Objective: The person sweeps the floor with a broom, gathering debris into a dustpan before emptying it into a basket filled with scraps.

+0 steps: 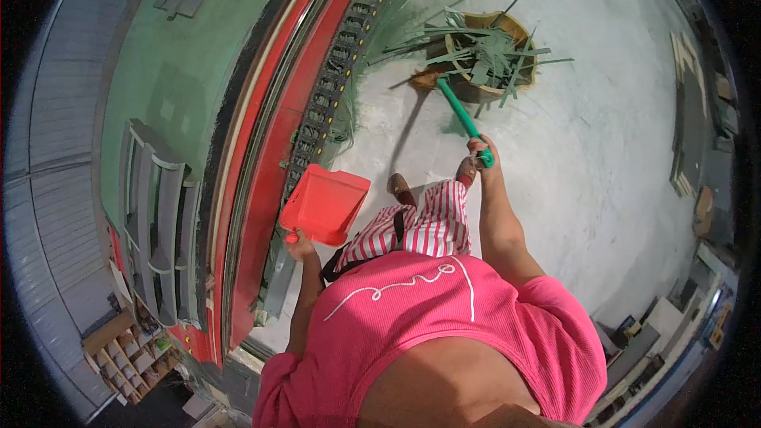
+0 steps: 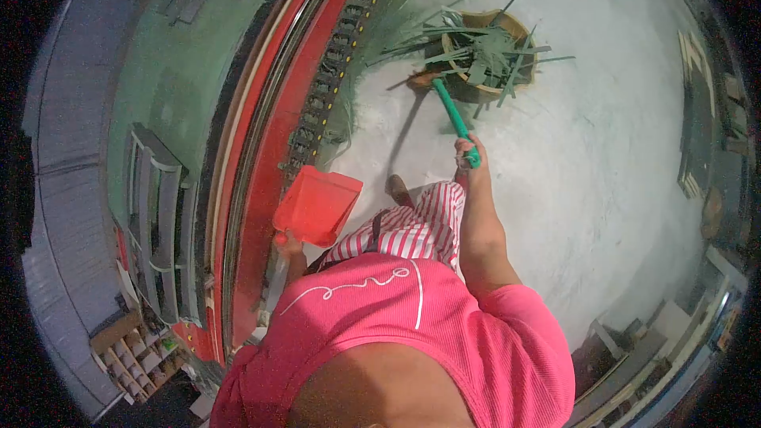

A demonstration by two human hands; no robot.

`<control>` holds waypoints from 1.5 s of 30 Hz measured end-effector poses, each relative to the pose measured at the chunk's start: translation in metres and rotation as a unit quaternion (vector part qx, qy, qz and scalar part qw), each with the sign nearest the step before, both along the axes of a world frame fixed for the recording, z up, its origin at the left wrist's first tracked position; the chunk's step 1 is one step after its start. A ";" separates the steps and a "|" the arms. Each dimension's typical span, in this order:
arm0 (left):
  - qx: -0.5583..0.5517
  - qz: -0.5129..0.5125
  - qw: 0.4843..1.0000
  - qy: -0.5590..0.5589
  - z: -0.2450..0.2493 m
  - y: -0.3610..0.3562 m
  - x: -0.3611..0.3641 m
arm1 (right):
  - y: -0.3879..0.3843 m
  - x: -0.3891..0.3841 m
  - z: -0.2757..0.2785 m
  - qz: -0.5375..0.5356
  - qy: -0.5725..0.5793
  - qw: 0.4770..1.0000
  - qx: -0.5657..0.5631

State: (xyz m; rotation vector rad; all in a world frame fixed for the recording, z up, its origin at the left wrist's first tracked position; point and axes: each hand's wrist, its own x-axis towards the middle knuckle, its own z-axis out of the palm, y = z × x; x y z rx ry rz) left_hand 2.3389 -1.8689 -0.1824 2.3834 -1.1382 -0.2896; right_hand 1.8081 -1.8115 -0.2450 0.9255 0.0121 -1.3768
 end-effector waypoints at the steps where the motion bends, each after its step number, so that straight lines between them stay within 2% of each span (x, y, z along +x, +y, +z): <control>1: 0.002 -0.009 1.000 0.000 0.000 -0.001 -0.002 | 0.010 -0.001 0.002 -0.047 -0.007 0.999 -0.001; 2: 0.000 -0.019 1.000 0.001 -0.003 -0.002 -0.001 | 0.022 -0.007 -0.004 -0.094 -0.014 0.995 -0.003; 4: 0.000 -0.038 0.998 -0.044 -0.013 -0.008 0.003 | 0.039 -0.007 -0.004 -0.091 0.020 0.995 -0.025; 5: -0.001 -0.050 0.995 -0.090 -0.027 -0.012 0.010 | 0.048 0.000 0.006 -0.111 -0.003 0.993 -0.045; 6: -0.001 -0.056 0.995 -0.088 -0.038 -0.016 0.019 | 0.057 0.006 0.016 -0.130 -0.026 0.989 -0.066; 7: 0.012 -0.174 0.975 -0.136 -0.054 -0.019 0.033 | 0.066 0.010 0.017 -0.140 -0.031 0.988 -0.062; 9: 0.021 -0.290 0.940 -0.179 -0.062 -0.023 0.033 | 0.083 0.022 0.021 -0.154 -0.017 0.986 -0.068; 10: -0.034 -0.194 0.980 0.018 -0.057 -0.028 0.021 | 0.090 0.028 0.024 -0.165 -0.006 0.983 -0.075; 12: -0.087 -0.089 0.968 0.219 -0.047 -0.033 0.004 | 0.105 0.035 0.030 -0.170 -0.030 0.984 -0.047; 18: -0.069 -0.085 0.981 0.162 -0.056 -0.035 0.004 | 0.155 0.057 0.097 -0.097 -0.013 0.995 -0.022; 20: -0.065 -0.122 0.987 0.077 -0.053 -0.031 0.004 | 0.166 0.060 0.117 0.032 0.088 0.991 0.094; 21: -0.063 -0.125 0.987 0.077 -0.052 -0.030 0.005 | 0.167 0.062 0.129 0.029 0.087 0.991 0.096; 22: -0.061 -0.104 0.986 0.118 -0.051 -0.029 0.005 | 0.161 0.068 0.152 0.199 0.358 0.899 0.153; 23: -0.058 -0.084 0.982 0.159 -0.049 -0.028 0.005 | 0.159 0.071 0.167 0.346 0.588 0.704 0.195; 24: -0.058 -0.088 0.982 0.159 -0.046 -0.025 0.005 | 0.162 0.070 0.171 0.343 0.588 0.706 0.197; 26: -0.053 -0.114 0.979 0.162 -0.045 -0.020 0.010 | 0.165 0.061 0.173 0.449 0.727 0.488 0.177; 27: -0.054 -0.115 0.978 0.162 -0.046 -0.022 0.011 | 0.167 0.053 0.166 0.472 0.727 0.462 0.186; 28: -0.064 -0.118 0.974 0.181 -0.066 -0.024 0.024 | 0.169 0.044 0.160 0.503 0.747 0.393 0.183; 30: -0.074 -0.117 0.971 0.195 -0.064 -0.023 0.027 | 0.162 0.024 0.151 0.521 0.773 0.318 0.173; 32: 0.006 -0.085 0.992 0.098 -0.030 -0.020 0.006 | 0.150 0.001 0.129 0.507 0.781 0.320 0.175; 33: 0.005 -0.085 0.992 0.097 -0.029 -0.020 0.004 | 0.138 -0.007 0.123 0.518 0.772 0.319 0.188; 35: -0.048 -0.101 0.969 0.218 -0.036 -0.020 0.005 | 0.118 -0.022 0.104 0.527 0.763 0.318 0.198; 37: -0.051 -0.088 0.971 0.218 -0.032 -0.018 -0.001 | 0.108 -0.029 0.074 0.480 0.753 0.402 0.202; 41: -0.044 -0.079 0.978 0.190 -0.028 -0.019 -0.005 | 0.111 -0.032 0.051 0.527 0.724 0.412 0.170; 43: -0.066 -0.064 0.966 0.242 -0.035 -0.015 -0.006 | 0.139 -0.032 0.042 0.425 0.705 0.551 0.133; 44: -0.077 -0.055 0.959 0.267 -0.037 -0.011 -0.004 | 0.140 -0.026 0.062 0.429 0.706 0.548 0.134; 45: -0.087 -0.046 0.952 0.291 -0.039 -0.008 -0.003 | 0.142 -0.022 0.085 0.484 0.714 0.490 0.124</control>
